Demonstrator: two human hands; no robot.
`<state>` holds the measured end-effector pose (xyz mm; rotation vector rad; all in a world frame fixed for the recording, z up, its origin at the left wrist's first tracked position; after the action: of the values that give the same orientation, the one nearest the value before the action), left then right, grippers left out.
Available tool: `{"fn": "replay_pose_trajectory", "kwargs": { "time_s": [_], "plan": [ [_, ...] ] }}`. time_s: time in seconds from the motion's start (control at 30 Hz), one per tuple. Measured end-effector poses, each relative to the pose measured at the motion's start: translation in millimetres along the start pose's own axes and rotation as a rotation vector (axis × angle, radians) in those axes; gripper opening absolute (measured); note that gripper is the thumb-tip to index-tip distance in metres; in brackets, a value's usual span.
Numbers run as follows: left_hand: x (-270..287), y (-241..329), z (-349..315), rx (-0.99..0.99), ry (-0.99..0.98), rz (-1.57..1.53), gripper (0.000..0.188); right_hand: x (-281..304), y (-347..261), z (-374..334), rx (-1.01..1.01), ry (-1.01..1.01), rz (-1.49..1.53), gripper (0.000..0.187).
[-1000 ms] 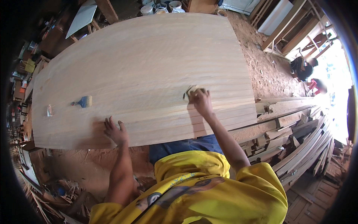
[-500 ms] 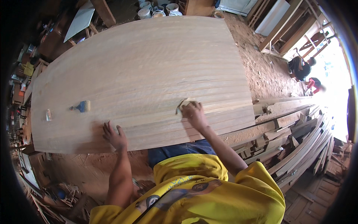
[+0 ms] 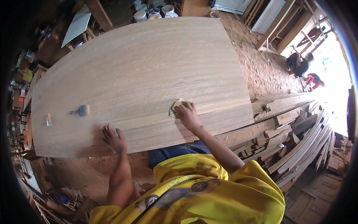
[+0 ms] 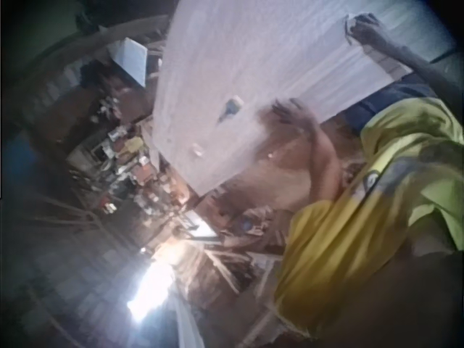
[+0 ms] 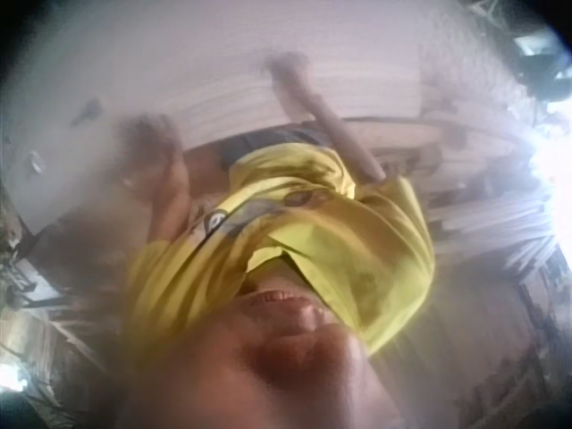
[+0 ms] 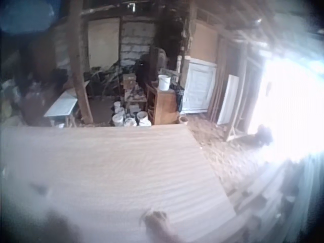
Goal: The person sands a large flat wooden board using a sanding block held in the right hand. The person moves the sanding block back and forth across the surface of the board in a repetitive motion.
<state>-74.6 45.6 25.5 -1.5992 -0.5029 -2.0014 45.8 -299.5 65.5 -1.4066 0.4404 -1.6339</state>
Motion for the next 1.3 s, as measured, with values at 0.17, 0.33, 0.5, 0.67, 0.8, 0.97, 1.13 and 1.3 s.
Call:
{"fn": "replay_pose_trajectory", "kwargs": {
  "time_s": [0.17,0.33,0.5,0.67,0.8,0.97,1.13,1.3],
  "plan": [
    [-4.2,-4.1,1.6,-0.017,0.037,-0.039,0.049,24.9,22.8,41.9,-0.052,0.126,-0.051,0.013],
    [-2.6,0.7,6.8,-0.014,-0.005,-0.012,0.048,-10.4,19.0,65.8,-0.080,0.237,-0.098,0.014],
    [6.1,2.3,3.7,0.003,-0.015,-0.019,0.048,-17.7,-6.3,5.8,-0.045,0.046,0.044,0.016],
    [-3.7,-3.1,0.2,-0.032,0.022,-0.035,0.049,15.9,24.6,21.7,-0.060,0.080,-0.005,0.018],
    [-8.6,0.5,5.7,-0.028,0.016,-0.033,0.049,1.4,28.7,69.7,-0.205,0.291,-0.025,0.016],
    [0.6,3.2,5.6,-0.025,-0.003,-0.073,0.049,-23.0,11.9,49.1,-0.084,0.153,0.007,0.018],
    [9.7,1.8,2.1,0.013,-0.061,-0.069,0.050,8.4,-7.7,6.5,0.016,-0.094,0.070,0.022],
    [-1.4,0.7,-0.9,-0.013,-0.027,-0.034,0.050,23.0,34.4,60.2,-0.144,-0.108,-0.077,0.025]
  ]
}}
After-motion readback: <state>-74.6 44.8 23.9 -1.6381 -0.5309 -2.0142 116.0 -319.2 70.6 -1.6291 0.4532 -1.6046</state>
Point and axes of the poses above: each hand's wrist, its own z-axis towards the middle knuckle, its own x-axis out of the back of the hand, y = z × x, the point moved 1 cm from there along z, towards the middle knuckle, and after that the axes turned 14 degrees about z, right-handed, at the moved point
